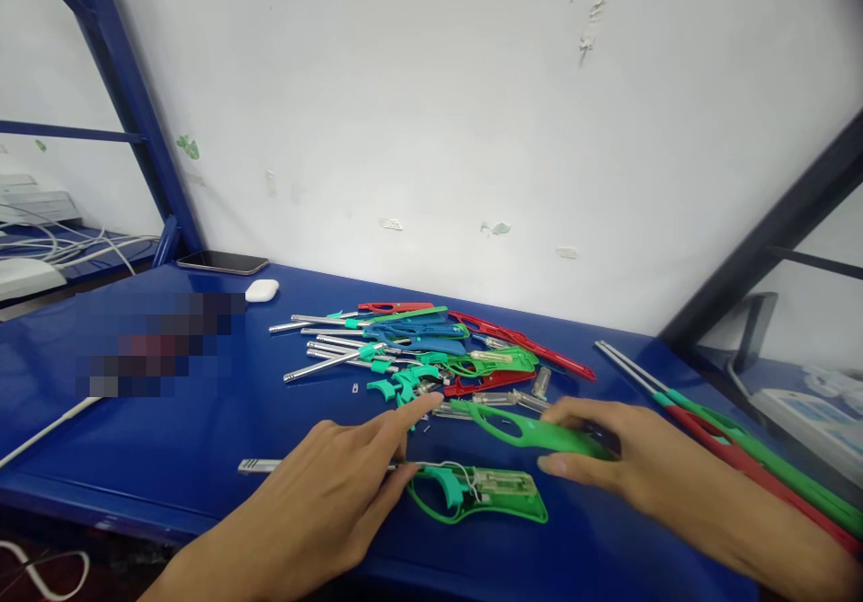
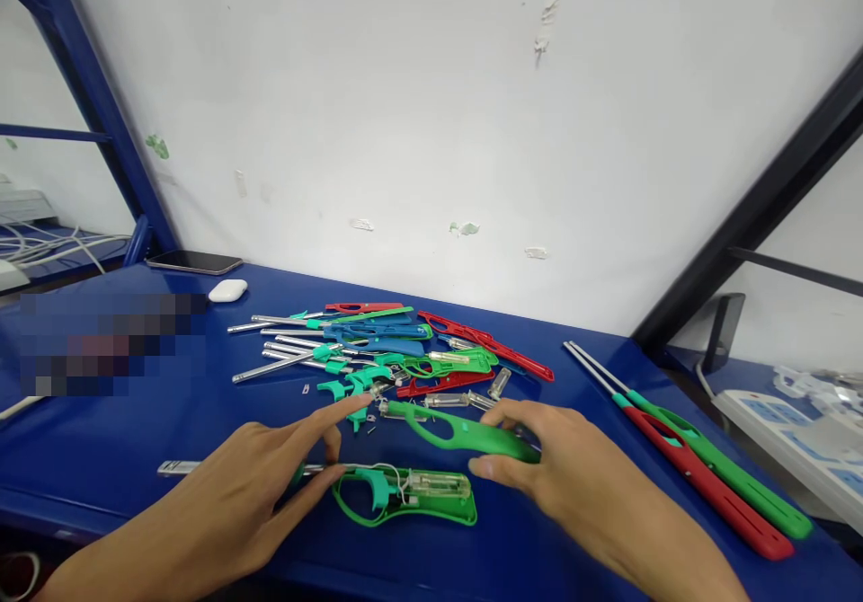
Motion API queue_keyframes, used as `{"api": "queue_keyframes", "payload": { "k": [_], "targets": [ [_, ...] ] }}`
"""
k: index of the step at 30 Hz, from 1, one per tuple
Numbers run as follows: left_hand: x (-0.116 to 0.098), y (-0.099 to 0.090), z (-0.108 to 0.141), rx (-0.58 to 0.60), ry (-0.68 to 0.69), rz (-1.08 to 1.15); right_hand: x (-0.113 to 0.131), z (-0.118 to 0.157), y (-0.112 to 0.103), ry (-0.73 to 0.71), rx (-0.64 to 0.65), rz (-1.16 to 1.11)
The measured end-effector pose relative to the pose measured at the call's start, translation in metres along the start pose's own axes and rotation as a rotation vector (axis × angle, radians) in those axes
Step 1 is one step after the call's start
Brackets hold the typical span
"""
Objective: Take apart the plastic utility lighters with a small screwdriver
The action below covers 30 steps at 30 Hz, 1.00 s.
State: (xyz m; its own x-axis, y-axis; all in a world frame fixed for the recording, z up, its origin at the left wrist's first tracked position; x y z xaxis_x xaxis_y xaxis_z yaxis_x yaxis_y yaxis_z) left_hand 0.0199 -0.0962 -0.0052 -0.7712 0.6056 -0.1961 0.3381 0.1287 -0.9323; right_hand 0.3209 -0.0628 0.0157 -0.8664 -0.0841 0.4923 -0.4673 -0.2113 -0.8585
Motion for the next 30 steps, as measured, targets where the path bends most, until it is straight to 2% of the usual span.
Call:
{"api": "queue_keyframes", "payload": {
  "k": [4,9,12,15,18,24,30],
  "targets": [
    [-0.001,0.004,0.002,0.021,0.061,-0.104,-0.036,-0.006,-0.003,0.184,-0.049,0.006],
    [-0.003,0.007,-0.001,0.052,0.078,-0.202,-0.04,-0.017,-0.001,0.185,-0.012,0.006],
    [-0.007,0.008,-0.003,0.038,0.11,-0.162,-0.031,-0.017,-0.004,0.153,-0.032,0.013],
    [-0.01,0.012,-0.004,-0.023,0.147,-0.036,-0.011,-0.01,-0.005,0.0,-0.052,-0.029],
    [-0.011,0.023,-0.006,-0.076,0.161,0.07,0.014,0.001,0.004,-0.139,0.03,-0.073],
    [-0.008,0.039,-0.006,-0.141,0.13,0.123,0.047,-0.004,0.033,-0.122,0.207,0.034],
    [-0.011,0.036,-0.002,-0.164,0.128,0.119,0.053,-0.015,0.039,-0.122,0.258,0.001]
  ]
}}
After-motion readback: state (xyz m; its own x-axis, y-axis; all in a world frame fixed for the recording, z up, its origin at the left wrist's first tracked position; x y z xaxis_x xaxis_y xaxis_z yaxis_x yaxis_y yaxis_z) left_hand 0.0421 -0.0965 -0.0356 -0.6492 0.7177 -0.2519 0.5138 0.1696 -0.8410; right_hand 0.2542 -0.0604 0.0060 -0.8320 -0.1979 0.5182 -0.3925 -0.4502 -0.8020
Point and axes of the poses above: each hand's wrist, its own z-axis away from the middle knuckle, its own y-axis out of the palm, x = y × z, the point moved 4 cm from there along -z, towards the middle knuckle, and after that the axes turned 3 degrees about -y, right-handed, at the moved point
